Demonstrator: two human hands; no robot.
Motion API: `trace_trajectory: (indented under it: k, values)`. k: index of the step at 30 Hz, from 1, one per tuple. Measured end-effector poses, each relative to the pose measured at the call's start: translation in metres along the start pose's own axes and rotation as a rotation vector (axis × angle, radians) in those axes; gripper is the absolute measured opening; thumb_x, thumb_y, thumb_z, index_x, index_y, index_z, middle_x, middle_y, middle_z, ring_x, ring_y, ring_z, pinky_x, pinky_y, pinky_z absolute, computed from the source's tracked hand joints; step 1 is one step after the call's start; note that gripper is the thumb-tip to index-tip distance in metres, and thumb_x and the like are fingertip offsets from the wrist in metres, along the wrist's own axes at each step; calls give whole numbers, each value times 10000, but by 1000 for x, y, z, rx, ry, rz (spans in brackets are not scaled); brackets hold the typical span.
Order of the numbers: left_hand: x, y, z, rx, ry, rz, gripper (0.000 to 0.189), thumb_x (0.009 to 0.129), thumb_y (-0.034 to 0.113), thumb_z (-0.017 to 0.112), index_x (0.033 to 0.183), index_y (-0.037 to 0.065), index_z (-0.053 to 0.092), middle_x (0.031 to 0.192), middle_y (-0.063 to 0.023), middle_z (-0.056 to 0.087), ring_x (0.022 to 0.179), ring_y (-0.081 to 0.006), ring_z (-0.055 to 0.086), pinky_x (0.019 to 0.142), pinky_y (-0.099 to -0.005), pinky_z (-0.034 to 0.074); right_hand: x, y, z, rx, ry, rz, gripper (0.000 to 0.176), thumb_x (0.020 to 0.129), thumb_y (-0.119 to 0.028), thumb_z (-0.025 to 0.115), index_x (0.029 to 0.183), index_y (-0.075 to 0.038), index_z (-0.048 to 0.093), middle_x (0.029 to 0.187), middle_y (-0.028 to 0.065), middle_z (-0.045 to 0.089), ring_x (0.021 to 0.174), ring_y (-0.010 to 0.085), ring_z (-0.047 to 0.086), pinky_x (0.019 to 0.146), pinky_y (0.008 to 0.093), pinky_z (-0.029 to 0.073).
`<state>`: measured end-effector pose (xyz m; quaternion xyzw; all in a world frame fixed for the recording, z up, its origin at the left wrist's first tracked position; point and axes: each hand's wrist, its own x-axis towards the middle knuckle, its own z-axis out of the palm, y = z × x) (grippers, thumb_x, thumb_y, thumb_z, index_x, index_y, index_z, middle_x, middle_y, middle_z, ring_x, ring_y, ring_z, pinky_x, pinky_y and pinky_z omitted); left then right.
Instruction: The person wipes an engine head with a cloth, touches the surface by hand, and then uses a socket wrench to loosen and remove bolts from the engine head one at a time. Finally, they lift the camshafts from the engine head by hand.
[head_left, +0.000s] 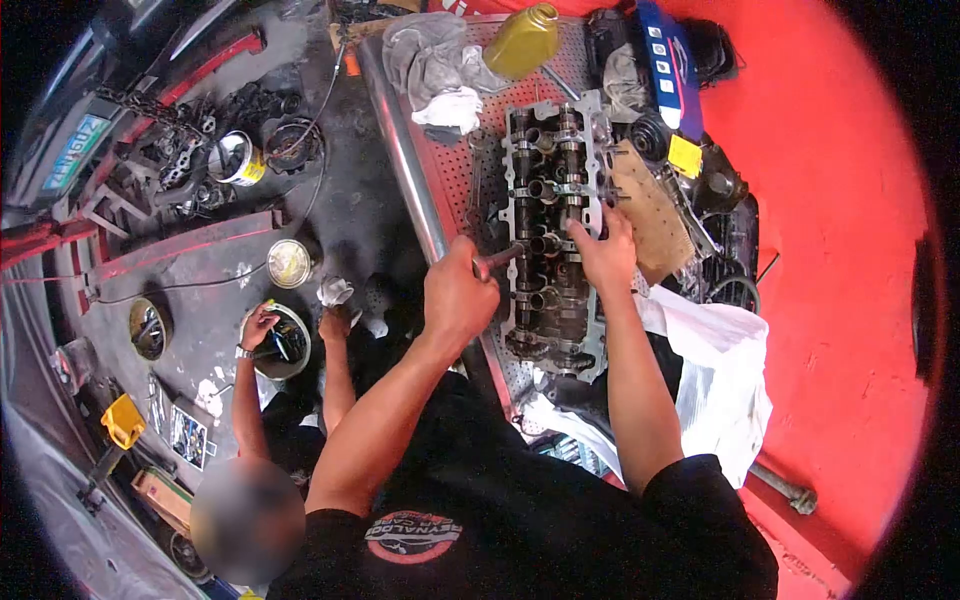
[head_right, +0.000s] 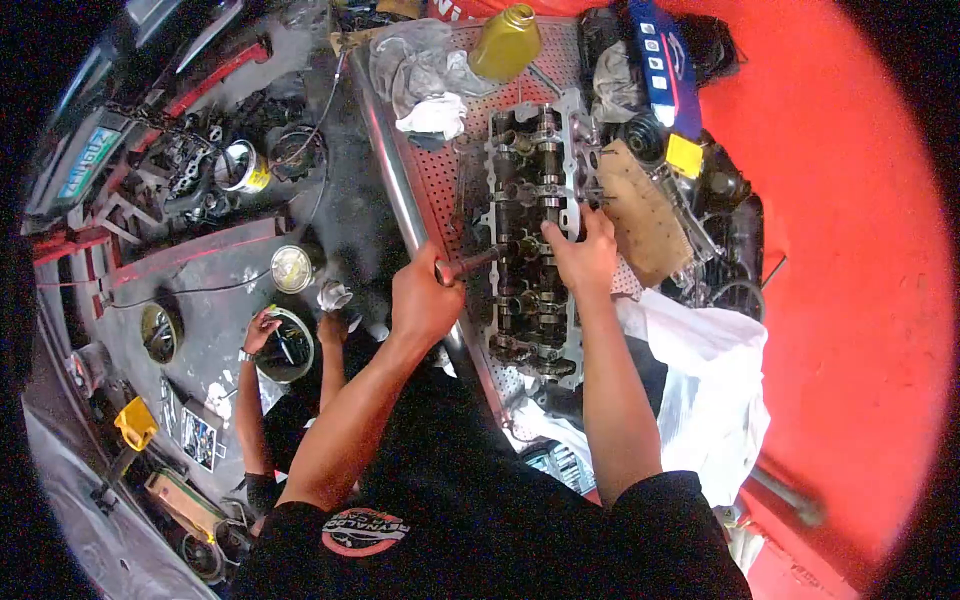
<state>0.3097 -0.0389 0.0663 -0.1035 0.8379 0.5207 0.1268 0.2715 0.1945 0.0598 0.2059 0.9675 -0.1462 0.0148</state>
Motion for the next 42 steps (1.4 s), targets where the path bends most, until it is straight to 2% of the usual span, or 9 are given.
trace_trajectory:
  k: [7, 11, 15, 16, 20, 23, 35, 39, 42]
  values:
    - [12, -24, 1, -182, 4, -144, 175, 714, 62, 647, 799, 20, 500, 730, -119, 644, 671, -291, 653, 617, -378, 506, 0, 0, -8, 33, -59, 44, 711, 797, -521, 661, 1337, -86, 505, 1362, 213, 448, 1261, 396, 415, 1071, 476, 318]
    - [27, -72, 0, -1196, -387, -850, 200, 807, 112, 692, 910, 40, 536, 642, -20, 528, 484, -134, 491, 418, -286, 398, -27, -15, -9, 9, 200, -102, 627, 823, -406, 672, 1330, -82, 493, 1396, 207, 398, 1288, 397, 366, 1082, 504, 267]
    - [4, -32, -11, -909, -81, -626, 234, 820, 123, 704, 933, 54, 511, 592, 11, 471, 460, -105, 441, 410, -274, 374, -66, -40, -18, 46, 238, -387, 554, 790, -227, 700, 1283, -59, 512, 1369, 198, 418, 1289, 394, 364, 1077, 504, 268]
    - [4, -42, -7, -860, -54, -429, 222, 831, 98, 689, 889, 22, 489, 649, -74, 561, 475, -158, 547, 398, -319, 427, -76, -43, -19, 56, 200, -462, 555, 780, -207, 699, 1280, -54, 512, 1363, 197, 425, 1293, 391, 362, 1077, 504, 269]
    - [-6, -9, -31, -459, 57, -186, 230, 805, 117, 706, 905, -4, 538, 778, -106, 641, 603, -168, 627, 550, -316, 498, -108, -75, -8, 140, -15, -696, 584, 731, -118, 683, 1279, -32, 500, 1340, 176, 450, 1295, 377, 369, 1093, 505, 262]
    - [-5, -12, -27, -225, 223, 133, 234, 794, 136, 713, 907, 29, 538, 726, -44, 584, 608, -112, 537, 546, -300, 456, -92, -108, 18, 163, 58, -884, 579, 696, -20, 647, 1254, -21, 493, 1233, 195, 507, 1241, 364, 427, 1092, 512, 269]
    - [79, -46, 3, -549, 40, -95, 244, 781, 95, 713, 934, 33, 533, 730, 12, 553, 675, -65, 521, 560, -240, 434, 1, -109, 81, 187, -203, -918, 287, 718, -32, 610, 996, -51, 537, 933, 160, 560, 936, 362, 520, 837, 456, 384]
    - [95, -35, -15, -270, -48, 124, 247, 785, 106, 714, 960, 48, 550, 762, -93, 609, 690, -138, 568, 654, -299, 491, 12, -106, 81, 223, -204, -896, 315, 682, -55, 665, 970, -61, 540, 881, 126, 536, 888, 341, 514, 775, 438, 374]
    - [129, -34, -39, 484, -387, 640, 403, 777, 282, 763, 1043, 79, 537, 1153, -158, 598, 1007, -248, 643, 810, -393, 522, 18, -102, 92, 254, -159, -824, 388, 670, -114, 713, 1017, -70, 546, 856, 118, 522, 849, 322, 512, 754, 418, 364]
